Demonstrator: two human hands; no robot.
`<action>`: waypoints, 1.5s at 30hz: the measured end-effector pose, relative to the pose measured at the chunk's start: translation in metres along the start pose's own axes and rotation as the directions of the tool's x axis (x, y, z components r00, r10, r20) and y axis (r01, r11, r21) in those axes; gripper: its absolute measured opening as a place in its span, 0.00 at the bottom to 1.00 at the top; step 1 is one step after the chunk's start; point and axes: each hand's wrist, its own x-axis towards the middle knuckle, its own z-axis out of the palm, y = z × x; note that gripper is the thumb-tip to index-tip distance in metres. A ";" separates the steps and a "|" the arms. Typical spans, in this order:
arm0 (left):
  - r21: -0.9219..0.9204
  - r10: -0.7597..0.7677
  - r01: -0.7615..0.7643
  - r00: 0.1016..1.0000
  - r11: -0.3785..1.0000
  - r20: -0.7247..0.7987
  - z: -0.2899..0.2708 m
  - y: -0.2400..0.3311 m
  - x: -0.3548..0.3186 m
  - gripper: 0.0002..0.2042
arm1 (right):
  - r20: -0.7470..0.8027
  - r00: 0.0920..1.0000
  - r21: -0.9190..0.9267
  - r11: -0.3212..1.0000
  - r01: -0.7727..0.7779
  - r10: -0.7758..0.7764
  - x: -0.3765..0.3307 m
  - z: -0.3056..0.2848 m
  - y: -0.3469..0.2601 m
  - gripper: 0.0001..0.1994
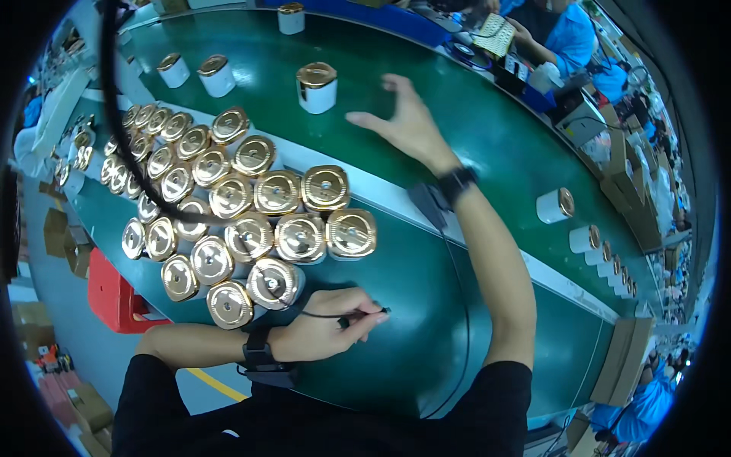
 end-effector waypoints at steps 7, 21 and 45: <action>-0.019 -0.012 0.012 1.000 1.000 0.003 0.002 -0.003 0.004 0.05 | 0.229 0.973 0.428 0.900 -0.087 -0.015 0.054 0.038 -0.020 0.35; -0.133 0.049 -0.076 0.979 0.988 -0.198 0.002 0.016 0.006 0.06 | 0.001 0.940 0.856 0.485 -0.178 0.342 -0.218 -0.013 -0.059 0.38; 0.023 0.053 -0.051 0.994 0.998 -0.099 -0.001 0.004 0.006 0.05 | 0.133 0.928 0.854 0.435 -0.285 0.348 -0.226 -0.005 -0.070 0.30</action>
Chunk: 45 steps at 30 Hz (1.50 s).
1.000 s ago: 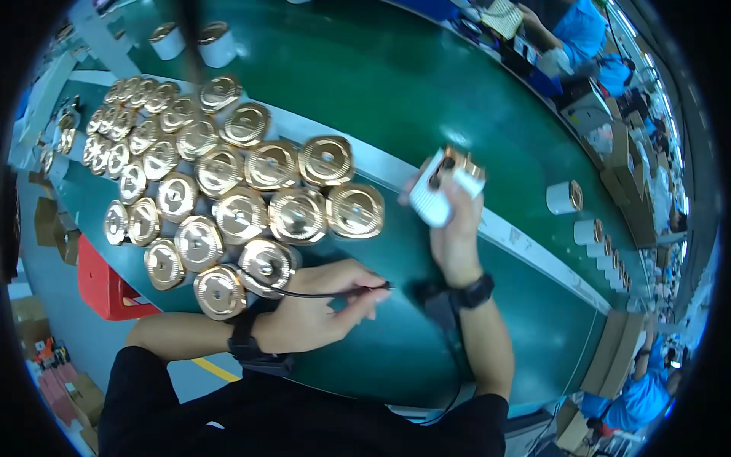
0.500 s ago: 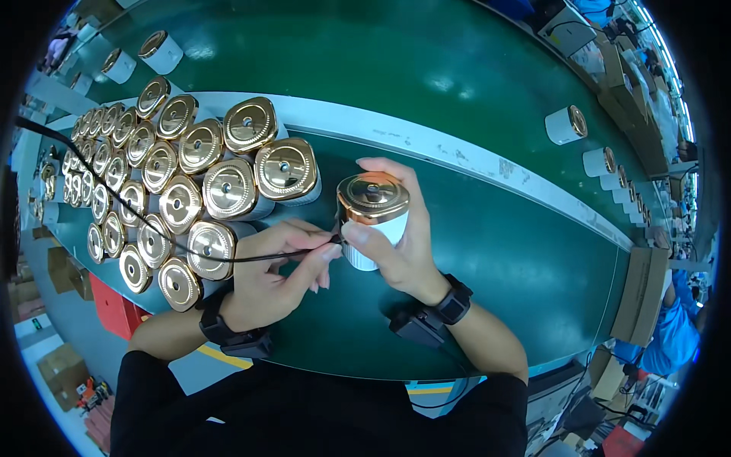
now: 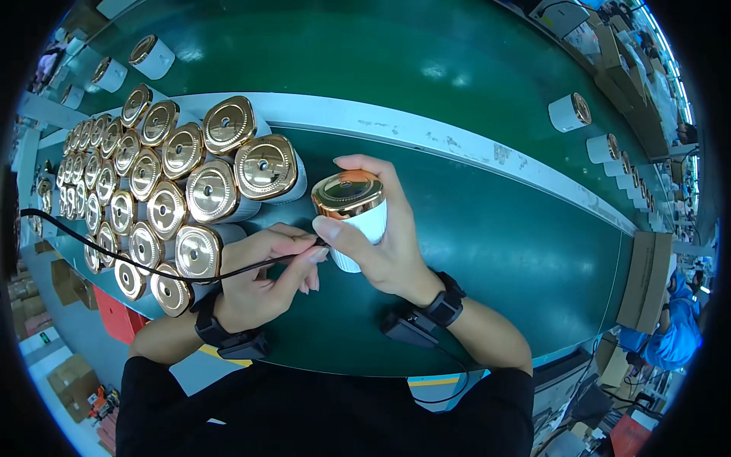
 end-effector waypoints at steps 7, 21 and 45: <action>0.006 0.054 -0.054 0.998 0.999 0.026 0.001 -0.006 0.000 0.06 | 0.011 0.999 -0.084 0.995 0.048 -0.047 0.000 -0.002 0.001 0.29; 0.064 0.078 -0.081 0.996 0.995 0.050 -0.005 -0.005 0.001 0.04 | 0.049 0.990 -0.174 0.975 0.141 -0.134 0.003 0.001 0.004 0.29; -0.102 -0.109 0.120 0.988 0.988 0.108 0.000 -0.007 -0.006 0.04 | 0.040 0.797 -0.899 0.326 0.291 -0.602 0.167 -0.094 -0.062 0.26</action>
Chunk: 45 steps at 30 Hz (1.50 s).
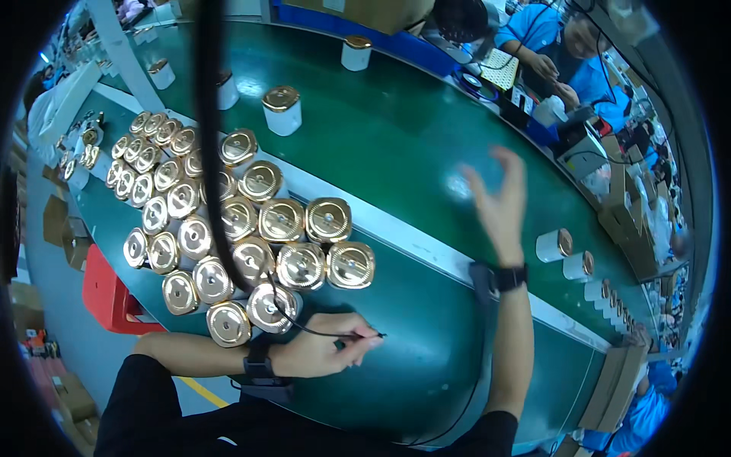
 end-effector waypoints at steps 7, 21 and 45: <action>0.043 0.093 -0.089 0.991 0.995 -0.095 0.011 0.000 0.007 0.07 | 0.657 0.738 0.264 0.964 -0.037 -0.152 0.097 0.185 -0.100 0.51; 0.118 0.138 -0.130 0.989 0.984 -0.057 -0.002 0.005 0.004 0.04 | 0.601 0.788 0.797 -0.033 -0.603 0.134 -0.065 0.035 -0.060 0.32; 0.209 0.187 -0.165 0.979 0.964 -0.087 -0.003 0.006 0.004 0.07 | 0.410 0.889 0.700 0.554 -0.450 0.203 -0.154 0.004 -0.112 0.28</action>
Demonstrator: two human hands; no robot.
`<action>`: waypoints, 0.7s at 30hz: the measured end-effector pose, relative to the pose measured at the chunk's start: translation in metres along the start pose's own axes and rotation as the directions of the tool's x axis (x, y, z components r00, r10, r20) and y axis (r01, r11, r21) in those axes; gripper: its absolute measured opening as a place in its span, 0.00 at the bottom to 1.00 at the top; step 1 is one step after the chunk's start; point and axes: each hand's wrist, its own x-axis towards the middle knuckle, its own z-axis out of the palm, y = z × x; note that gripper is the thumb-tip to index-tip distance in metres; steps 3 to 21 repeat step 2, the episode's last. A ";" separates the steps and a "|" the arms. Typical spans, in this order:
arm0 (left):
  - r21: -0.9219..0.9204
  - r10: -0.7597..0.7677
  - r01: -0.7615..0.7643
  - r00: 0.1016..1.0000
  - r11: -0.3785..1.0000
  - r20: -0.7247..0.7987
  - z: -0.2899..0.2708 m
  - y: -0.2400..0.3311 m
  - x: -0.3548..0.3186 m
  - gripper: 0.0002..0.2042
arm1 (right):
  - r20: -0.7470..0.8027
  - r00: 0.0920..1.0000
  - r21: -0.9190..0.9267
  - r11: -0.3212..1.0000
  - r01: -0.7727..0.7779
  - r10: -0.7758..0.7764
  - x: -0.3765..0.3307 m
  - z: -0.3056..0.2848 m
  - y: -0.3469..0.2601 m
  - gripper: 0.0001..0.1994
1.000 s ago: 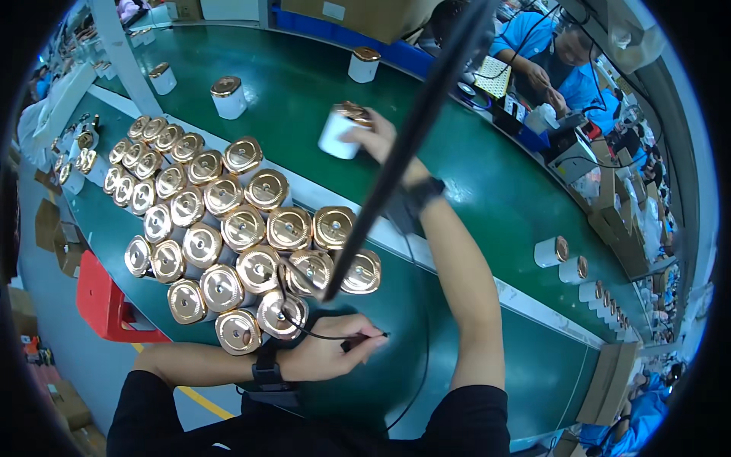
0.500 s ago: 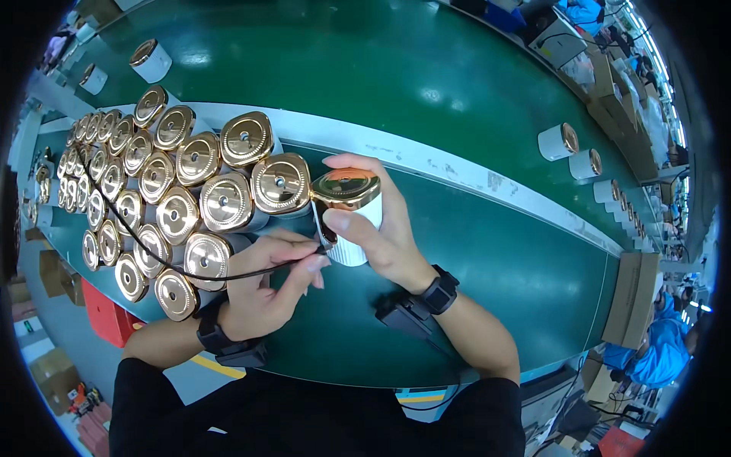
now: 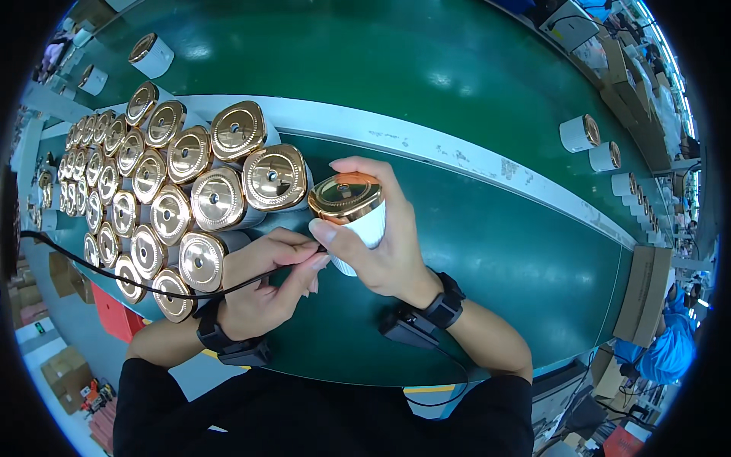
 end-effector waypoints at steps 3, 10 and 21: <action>0.035 0.045 -0.046 0.998 0.998 0.033 -0.002 -0.001 0.000 0.08 | 0.003 1.000 -0.003 1.000 0.004 -0.004 0.001 0.001 0.001 0.28; 0.035 0.045 -0.046 0.998 0.998 0.033 -0.002 -0.001 0.000 0.08 | 0.003 1.000 -0.003 1.000 0.004 -0.004 0.001 0.001 0.001 0.28; 0.035 0.045 -0.046 0.998 0.998 0.033 -0.002 -0.001 0.000 0.08 | 0.003 1.000 -0.003 1.000 0.004 -0.004 0.001 0.001 0.001 0.28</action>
